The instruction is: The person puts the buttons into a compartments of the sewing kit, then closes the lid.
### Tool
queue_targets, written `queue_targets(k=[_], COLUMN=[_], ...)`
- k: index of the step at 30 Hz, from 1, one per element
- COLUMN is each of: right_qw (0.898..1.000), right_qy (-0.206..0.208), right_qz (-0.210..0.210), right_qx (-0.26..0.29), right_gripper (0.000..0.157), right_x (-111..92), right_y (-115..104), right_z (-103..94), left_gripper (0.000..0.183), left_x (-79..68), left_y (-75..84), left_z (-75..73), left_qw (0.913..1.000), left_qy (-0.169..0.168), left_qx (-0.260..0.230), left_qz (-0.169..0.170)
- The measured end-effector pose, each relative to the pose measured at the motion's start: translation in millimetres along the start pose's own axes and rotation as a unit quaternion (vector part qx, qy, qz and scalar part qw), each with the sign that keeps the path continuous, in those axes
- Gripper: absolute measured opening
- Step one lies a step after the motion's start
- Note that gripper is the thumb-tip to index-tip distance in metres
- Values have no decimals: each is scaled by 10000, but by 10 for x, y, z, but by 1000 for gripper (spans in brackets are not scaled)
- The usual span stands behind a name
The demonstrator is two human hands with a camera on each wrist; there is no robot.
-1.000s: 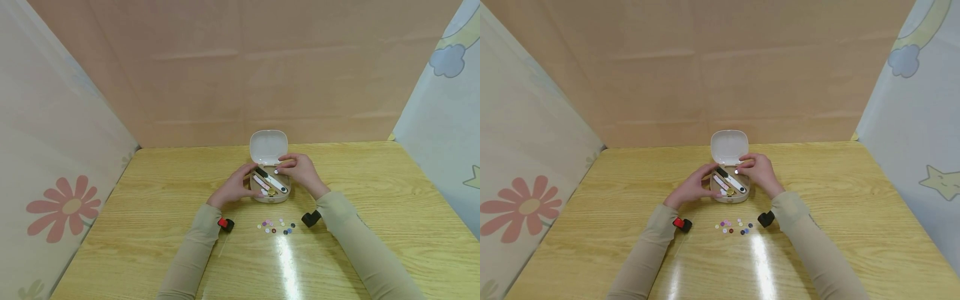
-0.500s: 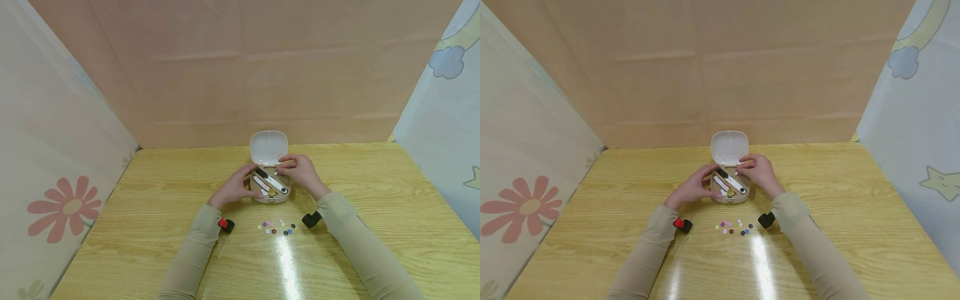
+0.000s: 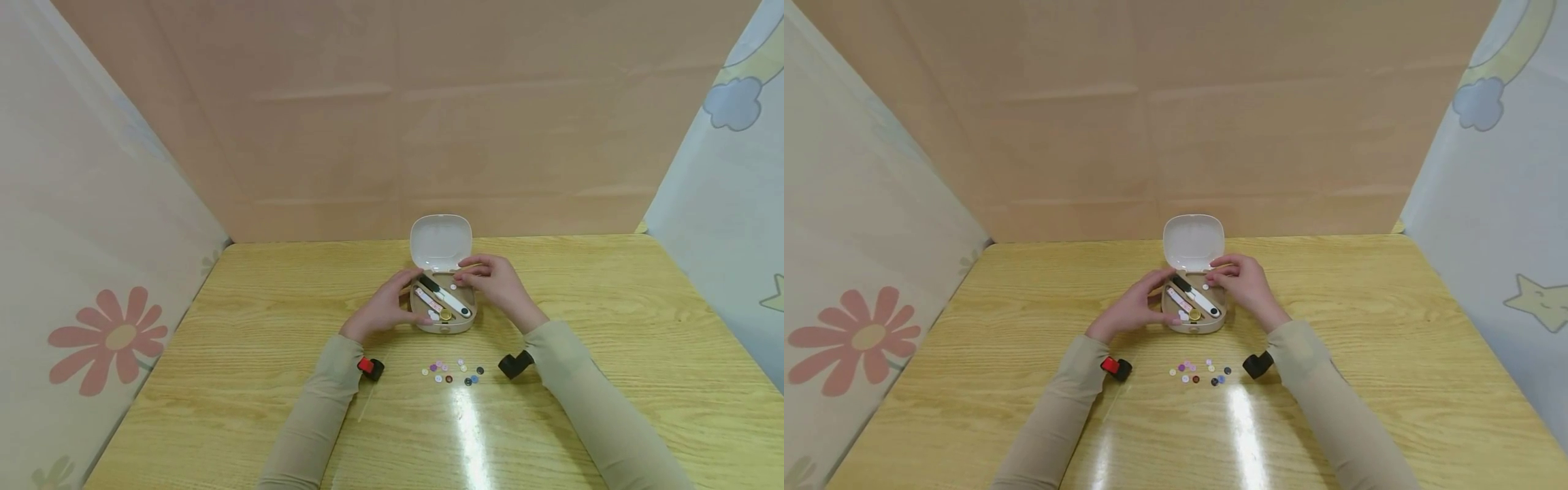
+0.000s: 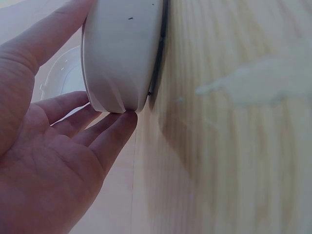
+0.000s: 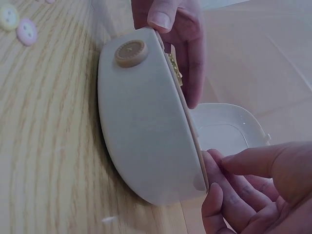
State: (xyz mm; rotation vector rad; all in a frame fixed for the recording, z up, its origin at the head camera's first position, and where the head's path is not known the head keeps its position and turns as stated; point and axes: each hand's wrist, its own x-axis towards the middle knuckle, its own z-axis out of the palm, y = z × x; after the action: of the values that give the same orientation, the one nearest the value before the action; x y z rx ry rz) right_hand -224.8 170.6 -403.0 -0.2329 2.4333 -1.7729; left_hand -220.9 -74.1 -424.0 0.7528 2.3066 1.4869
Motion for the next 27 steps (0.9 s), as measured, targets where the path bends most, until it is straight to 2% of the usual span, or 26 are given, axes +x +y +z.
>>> queue_targets(k=[8,17,27], right_qw=[9997,9999,9997], right_qy=[-34,-28,-82], right_qz=[-39,-44,-69], right_qx=[255,161,226], right_gripper=[26,26,31], right_x=[-47,-113,-237], right_y=[-13,-35,-104], right_z=[-22,-60,-132], left_gripper=[96,95,96], left_x=[-17,-30,-3], left_y=[7,35,-13], left_z=[-1,0,3], left_qw=[9999,9999,9999], left_qy=[81,72,48], left_qx=[54,37,135], left_qz=[-143,-115,-33])
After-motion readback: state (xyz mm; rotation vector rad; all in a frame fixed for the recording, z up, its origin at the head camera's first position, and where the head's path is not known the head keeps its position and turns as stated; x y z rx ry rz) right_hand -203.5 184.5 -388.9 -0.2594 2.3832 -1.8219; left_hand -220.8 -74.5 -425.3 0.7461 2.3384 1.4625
